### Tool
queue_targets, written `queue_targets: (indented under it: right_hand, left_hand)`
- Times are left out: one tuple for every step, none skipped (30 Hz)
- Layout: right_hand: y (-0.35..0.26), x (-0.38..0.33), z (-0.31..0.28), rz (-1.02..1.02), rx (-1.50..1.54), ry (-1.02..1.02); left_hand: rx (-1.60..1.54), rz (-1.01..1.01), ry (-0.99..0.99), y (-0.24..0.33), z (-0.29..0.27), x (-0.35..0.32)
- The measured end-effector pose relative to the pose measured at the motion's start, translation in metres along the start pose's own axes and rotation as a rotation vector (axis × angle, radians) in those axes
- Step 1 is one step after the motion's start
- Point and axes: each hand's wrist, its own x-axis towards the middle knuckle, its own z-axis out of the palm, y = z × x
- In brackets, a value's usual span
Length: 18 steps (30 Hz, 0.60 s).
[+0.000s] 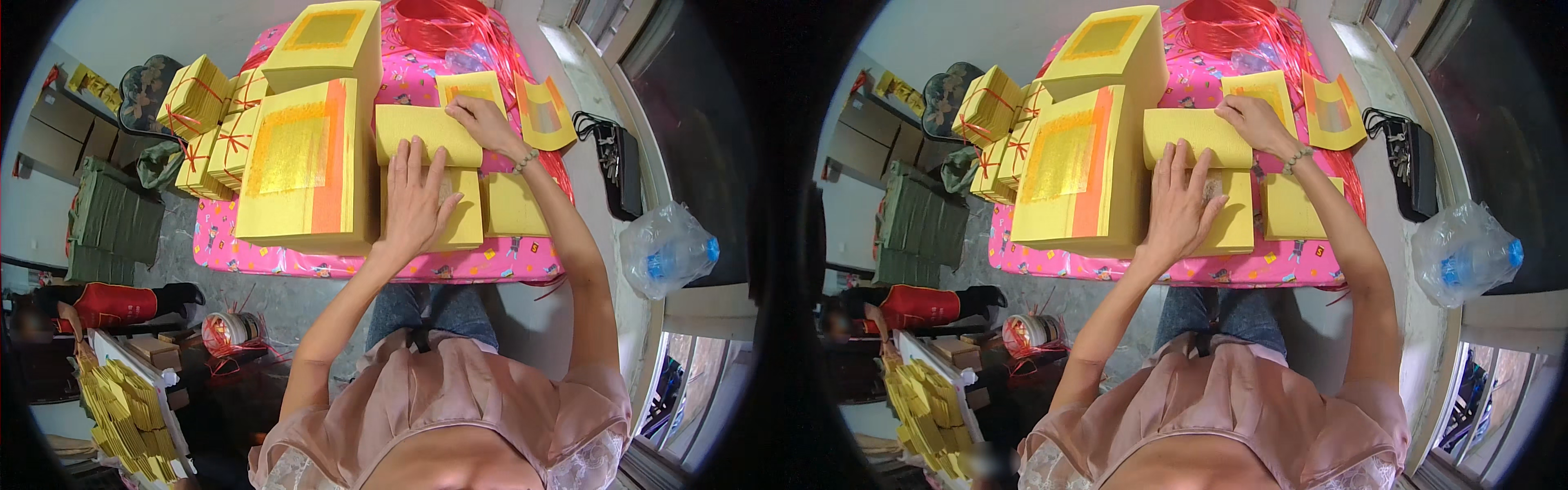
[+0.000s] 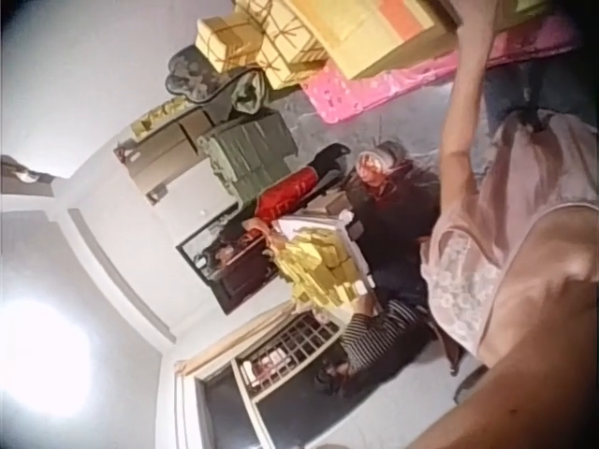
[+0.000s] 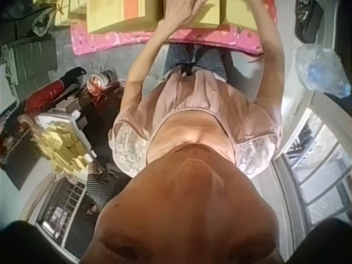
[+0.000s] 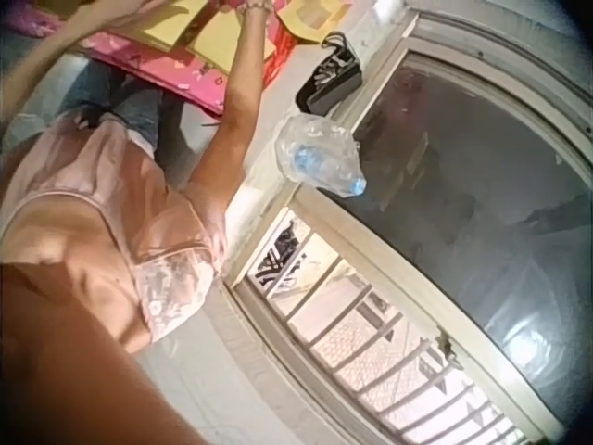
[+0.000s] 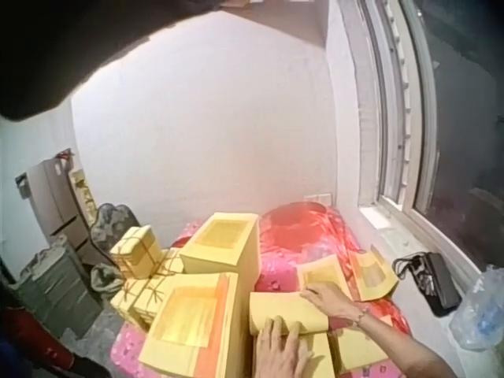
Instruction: Folding and organizing stacks of yellow joss paper.
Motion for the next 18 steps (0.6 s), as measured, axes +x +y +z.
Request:
queue_targets:
  right_hand:
    - [0.006, 0.004, 0.001, 0.020, -0.008, -0.014]
    - [0.008, 0.008, 0.003, 0.036, -0.015, -0.028]
    - [0.011, 0.011, 0.004, 0.031, -0.016, -0.024]
    - [0.014, 0.012, 0.006, 0.024, -0.035, -0.012]
    - [0.015, 0.013, 0.007, 0.019, -0.052, -0.002]
    - [0.018, 0.015, 0.008, 0.016, -0.053, 0.001]
    - [0.020, 0.018, 0.008, 0.013, -0.088, -0.001]
    - [0.019, 0.020, 0.009, 0.009, -0.121, -0.005]
    - [0.017, 0.022, 0.010, 0.006, -0.120, -0.004]
    - [0.016, 0.025, 0.012, 0.013, -0.133, -0.009]
    - [0.014, 0.027, 0.014, 0.024, -0.148, -0.013]
    - [0.013, 0.029, 0.017, 0.024, -0.149, -0.012]
    - [0.013, 0.032, 0.021, 0.009, -0.137, -0.018]
    - [0.012, 0.034, 0.026, -0.005, -0.126, -0.024]
    - [0.011, 0.036, 0.030, -0.004, -0.126, -0.023]
    - [0.010, 0.037, 0.035, 0.005, -0.116, -0.057]
    - [0.007, 0.038, 0.038, 0.011, -0.105, -0.092]
    - [0.004, 0.039, 0.040, 0.011, -0.104, -0.092]
  left_hand:
    - [0.013, -0.007, -0.010, -0.004, 0.005, 0.003]
    - [0.029, -0.015, -0.018, -0.008, 0.008, 0.006]
    - [0.032, -0.012, -0.013, -0.011, 0.011, 0.007]
    - [0.020, -0.025, -0.017, -0.013, 0.014, 0.008]
    - [0.008, -0.039, -0.023, -0.015, 0.017, 0.010]
    - [0.010, -0.037, -0.020, -0.017, 0.020, 0.010]
    - [-0.003, -0.043, -0.022, -0.018, 0.023, 0.010]
    - [-0.015, -0.051, -0.024, -0.019, 0.024, 0.010]
    - [-0.012, -0.051, -0.022, -0.020, 0.025, 0.010]
    - [-0.010, -0.054, -0.023, -0.021, 0.026, 0.010]
    - [-0.012, -0.055, -0.025, -0.021, 0.027, 0.010]
    - [-0.012, -0.054, -0.024, -0.021, 0.027, 0.010]
    - [-0.015, -0.056, -0.026, -0.021, 0.028, 0.011]
    - [-0.018, -0.058, -0.029, -0.021, 0.028, 0.011]
    - [-0.018, -0.056, -0.030, -0.021, 0.029, 0.010]
    - [-0.026, -0.055, -0.029, -0.021, 0.030, 0.010]
    - [-0.031, -0.056, -0.028, -0.021, 0.030, 0.010]
    - [-0.030, -0.056, -0.028, -0.021, 0.029, 0.009]
